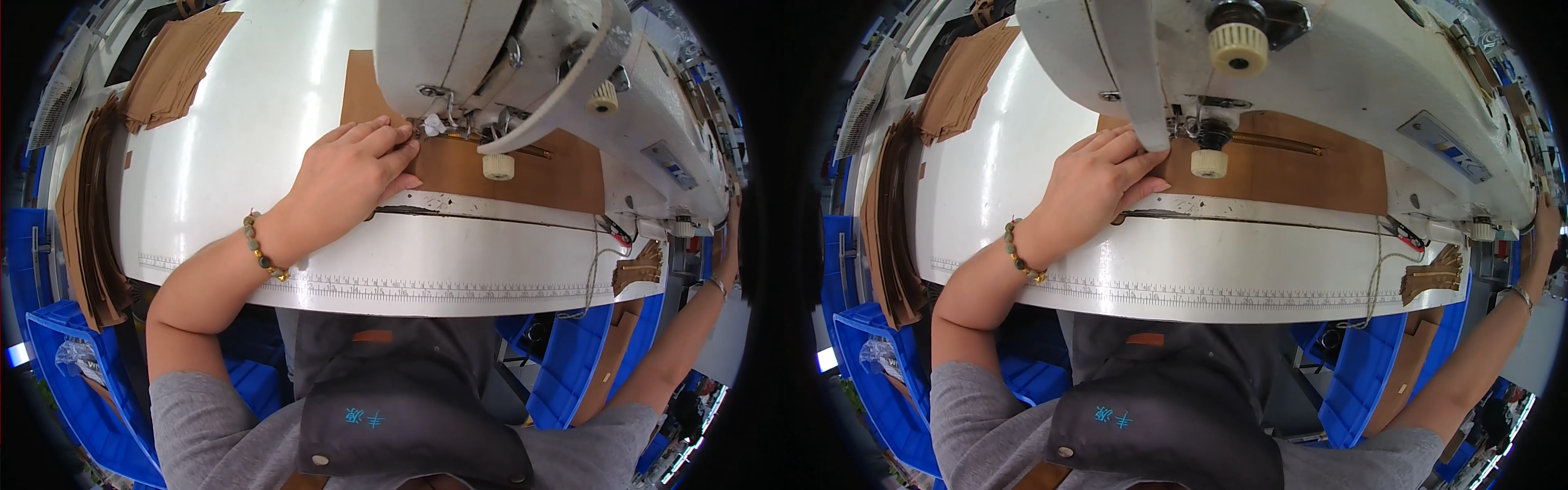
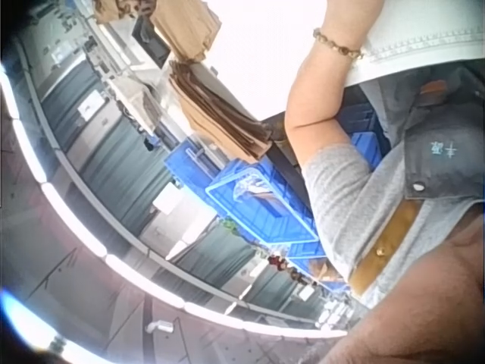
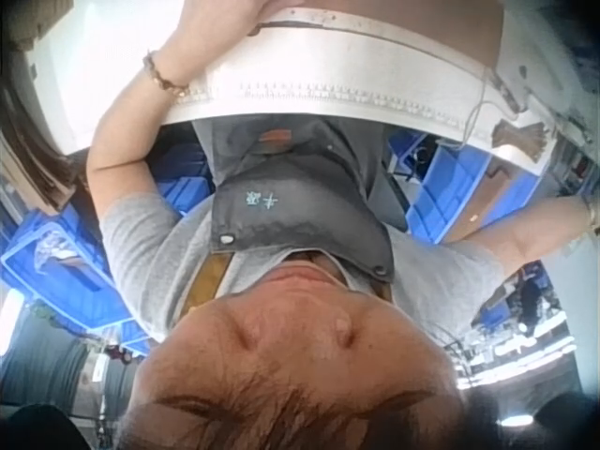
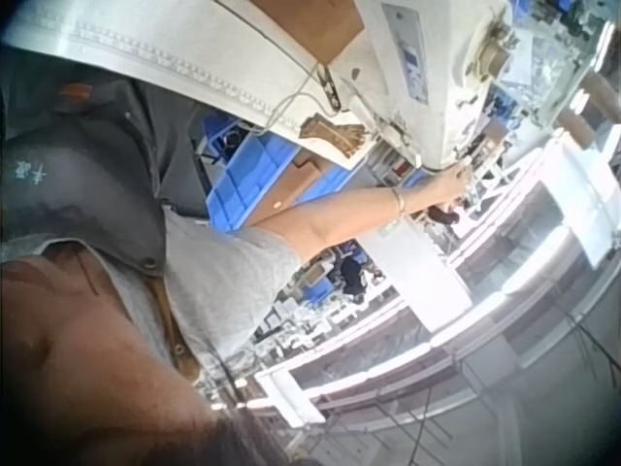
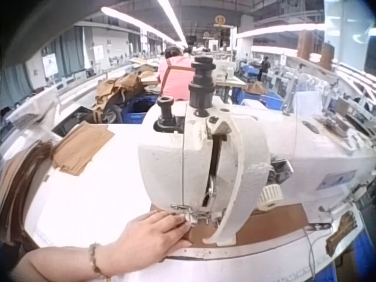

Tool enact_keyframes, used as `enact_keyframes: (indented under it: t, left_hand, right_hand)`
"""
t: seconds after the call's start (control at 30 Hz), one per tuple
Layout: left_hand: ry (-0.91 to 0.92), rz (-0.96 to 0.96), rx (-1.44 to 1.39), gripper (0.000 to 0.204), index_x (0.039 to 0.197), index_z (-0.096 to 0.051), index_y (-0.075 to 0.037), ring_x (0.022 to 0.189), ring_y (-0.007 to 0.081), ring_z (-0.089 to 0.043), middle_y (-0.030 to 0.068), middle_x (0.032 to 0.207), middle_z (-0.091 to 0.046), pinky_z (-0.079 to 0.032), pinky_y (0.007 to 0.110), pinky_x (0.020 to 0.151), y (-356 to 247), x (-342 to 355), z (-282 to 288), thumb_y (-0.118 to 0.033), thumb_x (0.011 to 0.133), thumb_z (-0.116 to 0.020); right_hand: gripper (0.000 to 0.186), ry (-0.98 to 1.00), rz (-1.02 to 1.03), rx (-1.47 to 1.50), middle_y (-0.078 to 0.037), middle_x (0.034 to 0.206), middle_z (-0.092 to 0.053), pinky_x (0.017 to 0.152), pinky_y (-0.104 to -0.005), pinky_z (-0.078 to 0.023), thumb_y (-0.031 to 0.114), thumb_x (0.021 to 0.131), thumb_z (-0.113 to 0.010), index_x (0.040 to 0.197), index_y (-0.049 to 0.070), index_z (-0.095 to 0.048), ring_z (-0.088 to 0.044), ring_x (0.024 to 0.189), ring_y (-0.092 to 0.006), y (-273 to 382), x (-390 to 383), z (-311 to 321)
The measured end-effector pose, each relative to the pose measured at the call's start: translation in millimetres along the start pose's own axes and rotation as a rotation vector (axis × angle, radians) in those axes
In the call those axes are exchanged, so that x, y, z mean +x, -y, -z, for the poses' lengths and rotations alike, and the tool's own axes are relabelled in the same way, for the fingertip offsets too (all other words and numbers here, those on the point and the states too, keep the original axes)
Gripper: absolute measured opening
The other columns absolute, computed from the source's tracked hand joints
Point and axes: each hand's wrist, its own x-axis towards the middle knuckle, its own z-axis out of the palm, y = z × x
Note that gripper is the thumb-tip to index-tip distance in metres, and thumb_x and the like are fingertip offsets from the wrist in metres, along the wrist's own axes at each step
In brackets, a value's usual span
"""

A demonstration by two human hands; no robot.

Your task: Sewing a zipper and leather panels together using an industrial sewing machine.

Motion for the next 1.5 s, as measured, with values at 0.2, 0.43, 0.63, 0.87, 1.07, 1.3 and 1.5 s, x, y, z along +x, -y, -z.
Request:
enact_keyframes:
  t: [0.2, 0.43, 0.63, 0.87, 1.07, 1.3, 1.5]
  left_hand:
    - [0.01, 0.009, 0.014, 0.041, 0.121, -0.076, -0.008, 0.124, 0.0244, -0.066, 0.0057, 0.125, -0.072, -0.053, 0.039, 0.102, 0, 0, -1, -0.04, 0.095, -0.07]
    - [0.004, 0.0, 0.015, 0.039, 0.12, -0.077, -0.009, 0.123, 0.024, -0.066, 0.0045, 0.125, -0.072, -0.053, 0.041, 0.104, 1, 0, 0, -0.04, 0.095, -0.071]
    - [0.0, -0.005, 0.026, 0.04, 0.119, -0.077, -0.009, 0.123, 0.0241, -0.067, 0.0045, 0.126, -0.072, -0.053, 0.041, 0.105, 2, 0, 0, -0.04, 0.095, -0.07]
    - [-0.003, -0.012, 0.028, 0.039, 0.12, -0.077, -0.01, 0.124, 0.0239, -0.066, 0.0039, 0.126, -0.072, -0.052, 0.041, 0.106, 3, 2, -1, -0.039, 0.095, -0.071]
    - [-0.033, -0.016, 0.061, 0.038, 0.121, -0.076, -0.011, 0.124, 0.0232, -0.066, 0.0031, 0.127, -0.072, -0.052, 0.041, 0.106, 1, 2, 0, -0.037, 0.094, -0.072]
    - [-0.034, -0.006, 0.073, 0.038, 0.12, -0.076, -0.01, 0.123, 0.0228, -0.066, 0.0031, 0.127, -0.072, -0.052, 0.041, 0.104, 1, 1, -2, -0.037, 0.094, -0.072]
    - [-0.1, -0.169, 0.113, 0.038, 0.117, -0.077, -0.007, 0.109, 0.023, -0.069, 0.005, 0.12, -0.074, -0.056, 0.039, 0.093, -15, 0, 0, -0.034, 0.091, -0.076]
  right_hand:
    - [0.053, -0.226, -0.005, 0.27, -0.012, 0.127, -0.071, 0.09, -0.0335, -0.057, 0.041, 0.112, -0.044, 0.144, 0.003, -0.062, -0.064, 0.121, -0.0237, -50, -94, -99]
    - [0.064, -0.229, -0.275, 0.667, -0.01, 0.125, -0.074, 0.066, -0.0278, -0.053, 0.054, 0.11, -0.046, 0.141, 0.002, -0.065, -0.064, 0.078, -0.0111, -3, -83, -46]
    - [0.058, -0.314, 0.103, 0.053, -0.008, 0.118, -0.074, 0.078, -0.0293, -0.056, 0.05, 0.109, -0.049, 0.141, 0.005, -0.066, -0.069, 0.093, -0.0138, 12, -69, -59]
    - [0.054, -0.283, -0.445, 0.876, -0.016, 0.131, -0.069, 0.102, -0.0343, -0.051, 0.043, 0.109, -0.05, 0.143, 0.003, -0.063, -0.066, 0.118, -0.0217, 29, -105, -68]
    - [0.052, -0.039, -0.19, 0.485, -0.013, 0.138, -0.066, 0.109, -0.0329, -0.046, 0.038, 0.11, -0.05, 0.147, 0.002, -0.058, -0.062, 0.126, -0.0207, -20, -31, -40]
    - [0.044, -0.398, -0.463, 0.979, -0.016, 0.134, -0.065, 0.096, -0.0398, -0.057, 0.032, 0.111, -0.052, 0.135, -0.003, -0.06, -0.068, 0.114, -0.0266, 52, -144, -123]
    - [0.039, -0.43, -0.427, 1.165, -0.015, 0.128, -0.066, 0.091, -0.0398, -0.06, 0.03, 0.112, -0.048, 0.133, -0.002, -0.058, -0.069, 0.11, -0.0267, 65, -145, -127]
